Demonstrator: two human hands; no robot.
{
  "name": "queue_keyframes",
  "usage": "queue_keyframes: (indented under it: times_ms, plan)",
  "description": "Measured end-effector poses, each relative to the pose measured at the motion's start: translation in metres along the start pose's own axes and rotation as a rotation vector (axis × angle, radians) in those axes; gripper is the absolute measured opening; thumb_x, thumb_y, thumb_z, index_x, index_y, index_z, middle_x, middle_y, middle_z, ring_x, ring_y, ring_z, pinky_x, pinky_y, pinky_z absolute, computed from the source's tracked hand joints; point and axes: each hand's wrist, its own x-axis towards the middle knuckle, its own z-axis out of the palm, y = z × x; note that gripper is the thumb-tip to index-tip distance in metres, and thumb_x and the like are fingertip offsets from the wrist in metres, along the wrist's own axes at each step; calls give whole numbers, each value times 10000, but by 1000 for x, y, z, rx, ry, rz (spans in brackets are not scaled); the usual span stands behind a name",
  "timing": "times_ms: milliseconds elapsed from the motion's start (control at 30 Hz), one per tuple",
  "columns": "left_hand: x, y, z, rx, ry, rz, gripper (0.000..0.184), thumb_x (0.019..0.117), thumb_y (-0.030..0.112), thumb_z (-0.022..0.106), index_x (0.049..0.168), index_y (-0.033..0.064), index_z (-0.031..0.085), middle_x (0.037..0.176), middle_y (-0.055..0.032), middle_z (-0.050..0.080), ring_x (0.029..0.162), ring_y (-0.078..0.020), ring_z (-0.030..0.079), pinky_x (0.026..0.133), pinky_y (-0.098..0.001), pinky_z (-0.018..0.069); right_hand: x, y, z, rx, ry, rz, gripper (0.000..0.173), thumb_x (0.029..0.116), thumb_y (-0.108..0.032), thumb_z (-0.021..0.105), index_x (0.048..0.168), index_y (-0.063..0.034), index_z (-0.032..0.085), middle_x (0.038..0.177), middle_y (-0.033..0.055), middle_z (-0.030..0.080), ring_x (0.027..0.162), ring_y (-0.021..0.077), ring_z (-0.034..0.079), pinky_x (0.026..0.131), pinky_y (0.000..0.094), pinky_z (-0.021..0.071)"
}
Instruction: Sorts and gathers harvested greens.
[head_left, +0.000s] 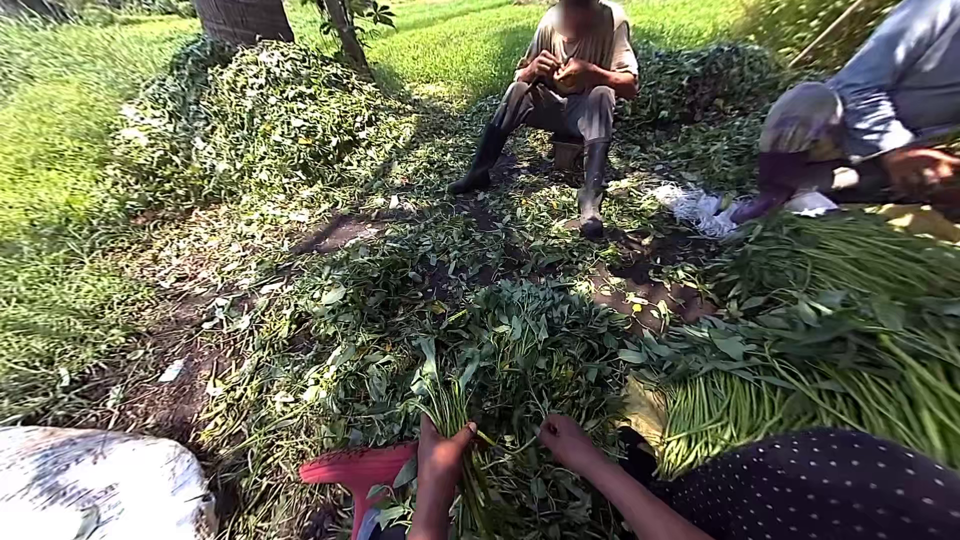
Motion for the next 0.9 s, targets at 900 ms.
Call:
queue_keyframes:
  times_ms: [900]
  plan:
    - [-9,23,-14,-128,45,-4,673,828,-77,761,1377,-43,372,958,-215,643,673,-264,685,568,-384,612,-50,-61,20,12,-55,-585,321,1079,-247,501,1168,12,670,1165,191,658,1085,297,647,1001,462,505]
